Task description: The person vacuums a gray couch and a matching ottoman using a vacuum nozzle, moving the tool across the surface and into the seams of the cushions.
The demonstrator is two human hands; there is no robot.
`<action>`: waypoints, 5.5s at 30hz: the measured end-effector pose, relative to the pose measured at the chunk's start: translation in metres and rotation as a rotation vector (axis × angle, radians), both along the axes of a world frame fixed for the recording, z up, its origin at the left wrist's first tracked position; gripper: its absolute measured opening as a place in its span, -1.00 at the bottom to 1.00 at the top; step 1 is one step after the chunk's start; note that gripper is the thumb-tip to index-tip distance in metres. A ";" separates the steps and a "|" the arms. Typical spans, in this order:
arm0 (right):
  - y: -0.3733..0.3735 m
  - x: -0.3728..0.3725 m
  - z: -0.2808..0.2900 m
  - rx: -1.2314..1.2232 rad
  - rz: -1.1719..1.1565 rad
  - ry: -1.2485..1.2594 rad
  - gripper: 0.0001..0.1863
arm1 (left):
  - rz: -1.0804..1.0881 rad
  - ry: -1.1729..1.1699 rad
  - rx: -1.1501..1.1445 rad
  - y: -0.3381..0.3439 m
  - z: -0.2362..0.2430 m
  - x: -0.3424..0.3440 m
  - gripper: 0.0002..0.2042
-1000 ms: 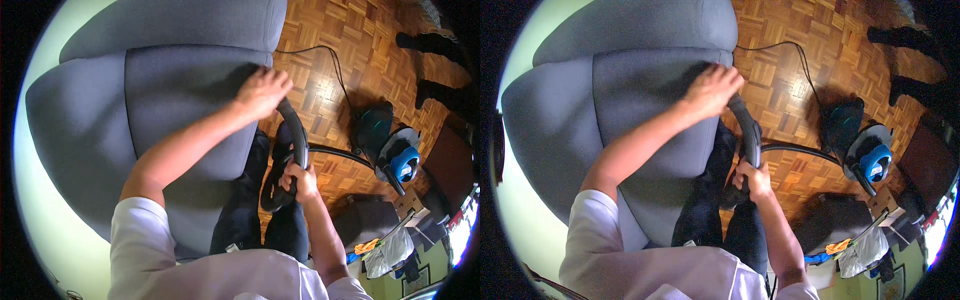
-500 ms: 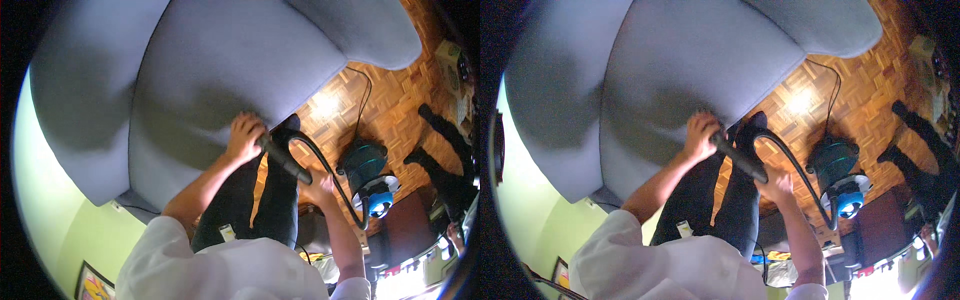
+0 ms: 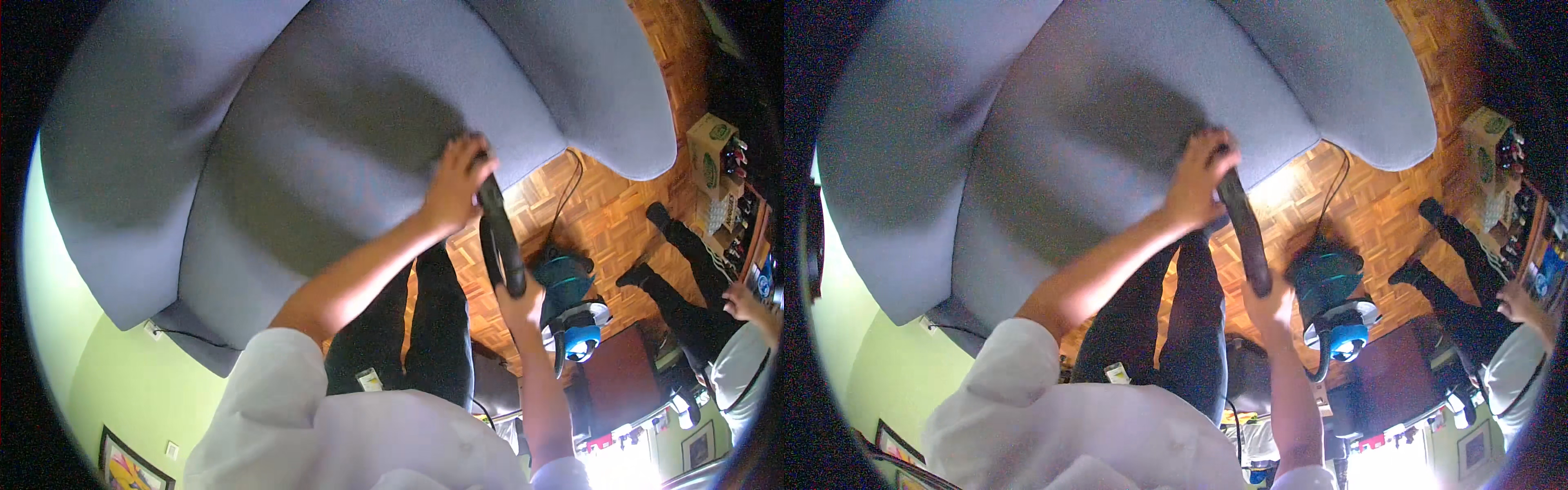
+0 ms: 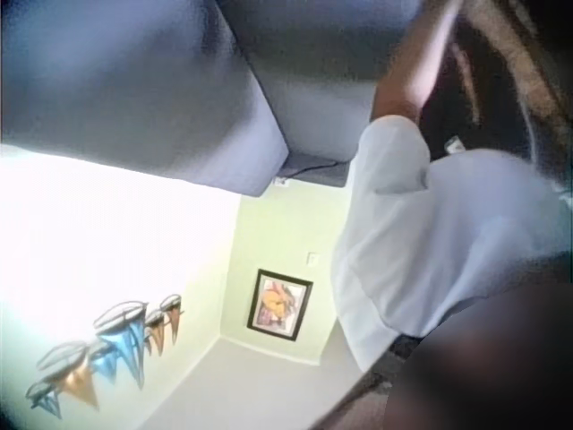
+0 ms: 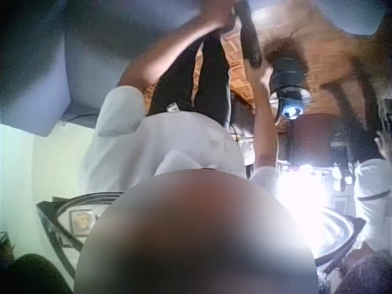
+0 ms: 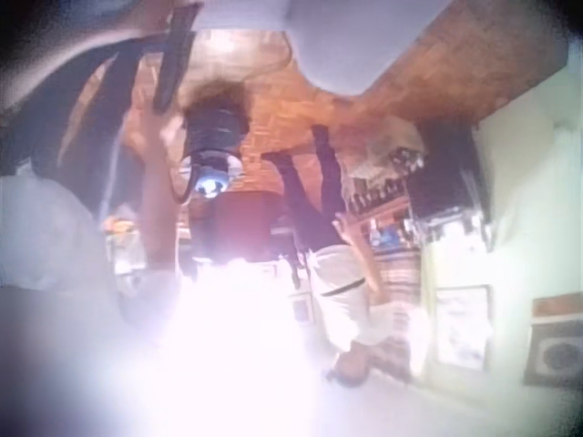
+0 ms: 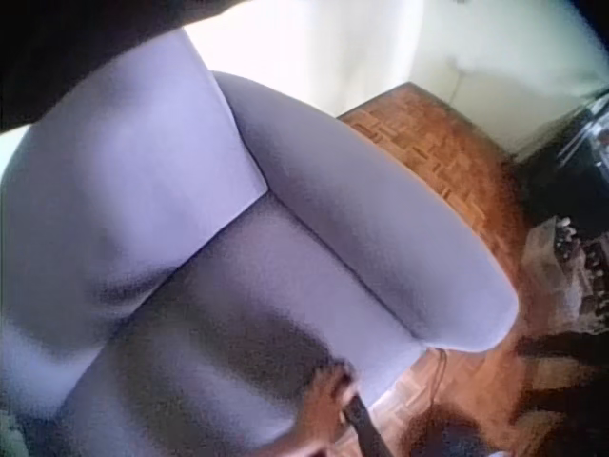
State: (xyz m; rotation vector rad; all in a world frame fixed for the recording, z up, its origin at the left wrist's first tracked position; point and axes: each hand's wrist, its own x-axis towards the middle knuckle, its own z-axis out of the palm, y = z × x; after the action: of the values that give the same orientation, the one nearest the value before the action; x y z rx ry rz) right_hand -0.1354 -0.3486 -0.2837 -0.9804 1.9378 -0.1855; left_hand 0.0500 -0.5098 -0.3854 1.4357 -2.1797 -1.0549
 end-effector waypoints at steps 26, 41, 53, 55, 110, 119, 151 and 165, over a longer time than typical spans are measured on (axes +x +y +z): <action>-0.084 0.089 -0.017 0.099 0.856 -0.038 -0.66 | 0.570 -0.217 0.009 0.114 0.027 0.180 -0.08; -0.195 0.389 0.014 -0.102 1.010 -0.099 -0.52 | 0.541 -0.571 -0.349 -0.007 0.030 0.472 -0.30; -0.023 0.161 0.027 -0.027 1.629 0.063 -0.63 | 0.328 -0.223 0.308 0.272 0.048 0.264 -0.36; -0.051 0.116 0.053 -0.078 1.318 0.136 -0.67 | 0.342 -0.186 0.137 0.209 0.054 0.228 -0.37; -0.415 -0.278 -0.105 0.195 -0.174 -0.580 -0.47 | -0.589 -0.928 0.061 -0.486 0.160 -0.133 -0.39; -0.422 -0.304 -0.118 0.263 -0.029 -0.513 -0.48 | -0.252 -0.821 -0.310 -0.557 0.141 -0.019 -0.69; -0.620 -0.206 0.019 0.494 -0.285 -0.907 -0.49 | 0.018 -0.373 -0.467 -0.549 0.142 -0.024 -0.25; -0.929 0.101 -0.039 -0.246 0.063 -1.070 -0.49 | 0.063 -0.261 -0.353 -0.543 0.139 -0.016 -0.16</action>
State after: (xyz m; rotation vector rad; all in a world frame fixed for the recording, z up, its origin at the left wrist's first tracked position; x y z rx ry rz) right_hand -0.0344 -1.2773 -0.3228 -0.8288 0.9083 -0.7546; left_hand 0.0342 -1.0527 -0.2466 1.5267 -2.3305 -0.4474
